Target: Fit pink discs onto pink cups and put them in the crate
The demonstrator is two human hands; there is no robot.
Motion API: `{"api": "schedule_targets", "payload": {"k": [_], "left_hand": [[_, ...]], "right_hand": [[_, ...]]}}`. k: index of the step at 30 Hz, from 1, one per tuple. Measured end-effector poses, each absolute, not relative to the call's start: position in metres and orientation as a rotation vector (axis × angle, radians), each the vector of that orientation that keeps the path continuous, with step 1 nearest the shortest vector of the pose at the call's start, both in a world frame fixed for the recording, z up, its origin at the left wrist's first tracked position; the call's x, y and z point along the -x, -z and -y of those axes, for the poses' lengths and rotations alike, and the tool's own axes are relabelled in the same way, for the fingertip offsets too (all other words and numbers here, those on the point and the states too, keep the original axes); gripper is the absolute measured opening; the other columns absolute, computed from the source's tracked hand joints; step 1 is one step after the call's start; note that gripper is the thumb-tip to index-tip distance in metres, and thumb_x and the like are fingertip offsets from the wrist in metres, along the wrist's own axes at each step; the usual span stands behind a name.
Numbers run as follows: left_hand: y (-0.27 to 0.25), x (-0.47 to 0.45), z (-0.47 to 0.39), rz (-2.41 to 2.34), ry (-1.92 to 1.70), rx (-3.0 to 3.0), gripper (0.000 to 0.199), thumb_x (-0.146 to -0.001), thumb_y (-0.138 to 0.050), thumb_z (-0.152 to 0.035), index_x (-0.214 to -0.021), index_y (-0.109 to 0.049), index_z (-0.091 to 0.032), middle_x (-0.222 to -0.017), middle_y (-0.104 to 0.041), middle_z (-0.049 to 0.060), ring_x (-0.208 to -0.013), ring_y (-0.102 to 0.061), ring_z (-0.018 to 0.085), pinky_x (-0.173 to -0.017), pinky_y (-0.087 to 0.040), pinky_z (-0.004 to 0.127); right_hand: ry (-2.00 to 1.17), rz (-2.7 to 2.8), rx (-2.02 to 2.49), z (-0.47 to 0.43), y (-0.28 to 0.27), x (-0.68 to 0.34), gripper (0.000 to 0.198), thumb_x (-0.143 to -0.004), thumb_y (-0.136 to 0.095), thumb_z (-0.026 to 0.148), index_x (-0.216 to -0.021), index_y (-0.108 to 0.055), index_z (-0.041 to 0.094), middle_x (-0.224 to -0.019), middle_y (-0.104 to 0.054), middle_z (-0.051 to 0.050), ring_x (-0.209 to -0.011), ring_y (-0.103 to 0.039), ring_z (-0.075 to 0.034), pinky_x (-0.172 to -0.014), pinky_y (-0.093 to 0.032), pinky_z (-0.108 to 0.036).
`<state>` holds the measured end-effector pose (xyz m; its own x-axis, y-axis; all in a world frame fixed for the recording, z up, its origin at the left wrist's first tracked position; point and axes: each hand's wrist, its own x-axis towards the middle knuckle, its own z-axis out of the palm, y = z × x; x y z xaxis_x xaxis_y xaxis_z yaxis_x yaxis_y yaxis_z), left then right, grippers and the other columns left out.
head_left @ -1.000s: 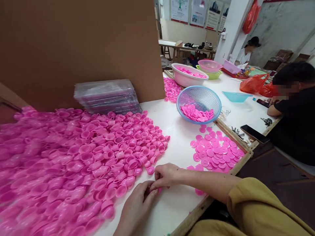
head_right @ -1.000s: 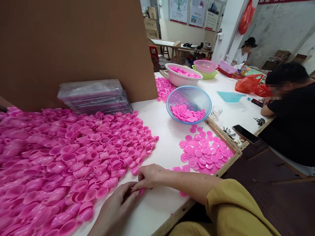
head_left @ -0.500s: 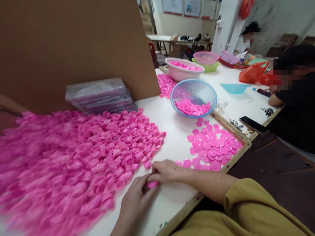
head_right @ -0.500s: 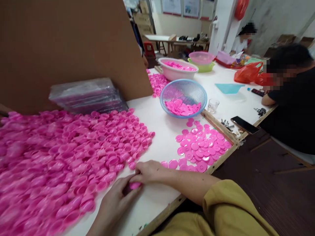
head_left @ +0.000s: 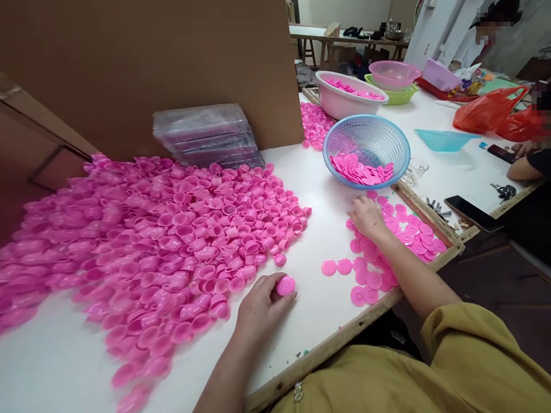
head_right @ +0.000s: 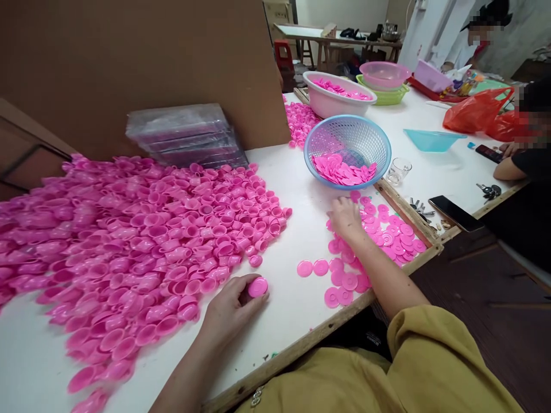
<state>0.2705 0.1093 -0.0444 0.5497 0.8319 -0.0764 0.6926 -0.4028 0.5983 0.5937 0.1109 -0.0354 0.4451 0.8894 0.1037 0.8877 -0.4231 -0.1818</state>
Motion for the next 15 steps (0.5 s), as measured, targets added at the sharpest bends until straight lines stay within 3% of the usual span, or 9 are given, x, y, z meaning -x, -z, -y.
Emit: {"api": "schedule_targets", "payload": {"k": [5,15], "left_hand": [[0.051,-0.268,-0.114,-1.207,-0.331,-2.213,0.028,-0.077,-0.055,-0.039,-0.098,-0.064,-0.021,-0.083,-0.063,0.001,-0.075,-0.058,0.018,-0.065,-0.043,0.028],[0.058,-0.263,-0.119,-1.155,-0.358,-2.215,0.032,-0.077,-0.057,-0.042,-0.100,-0.064,-0.022,-0.088,-0.066,0.002,-0.076,-0.060,0.018,-0.067,-0.045,0.028]], "right_hand": [[0.039,1.417,2.723,-0.116,0.045,-0.638,0.060,-0.093,-0.047,0.053,-0.138,-0.049,0.013,-0.138,-0.049,-0.022,-0.131,-0.038,-0.038,-0.105,-0.026,-0.051],[-0.066,1.928,2.378,-0.072,0.057,-0.616,0.045,-0.097,-0.041,0.046,-0.133,-0.053,0.020,-0.141,-0.047,-0.016,-0.124,-0.047,-0.031,-0.099,-0.039,-0.046]]}}
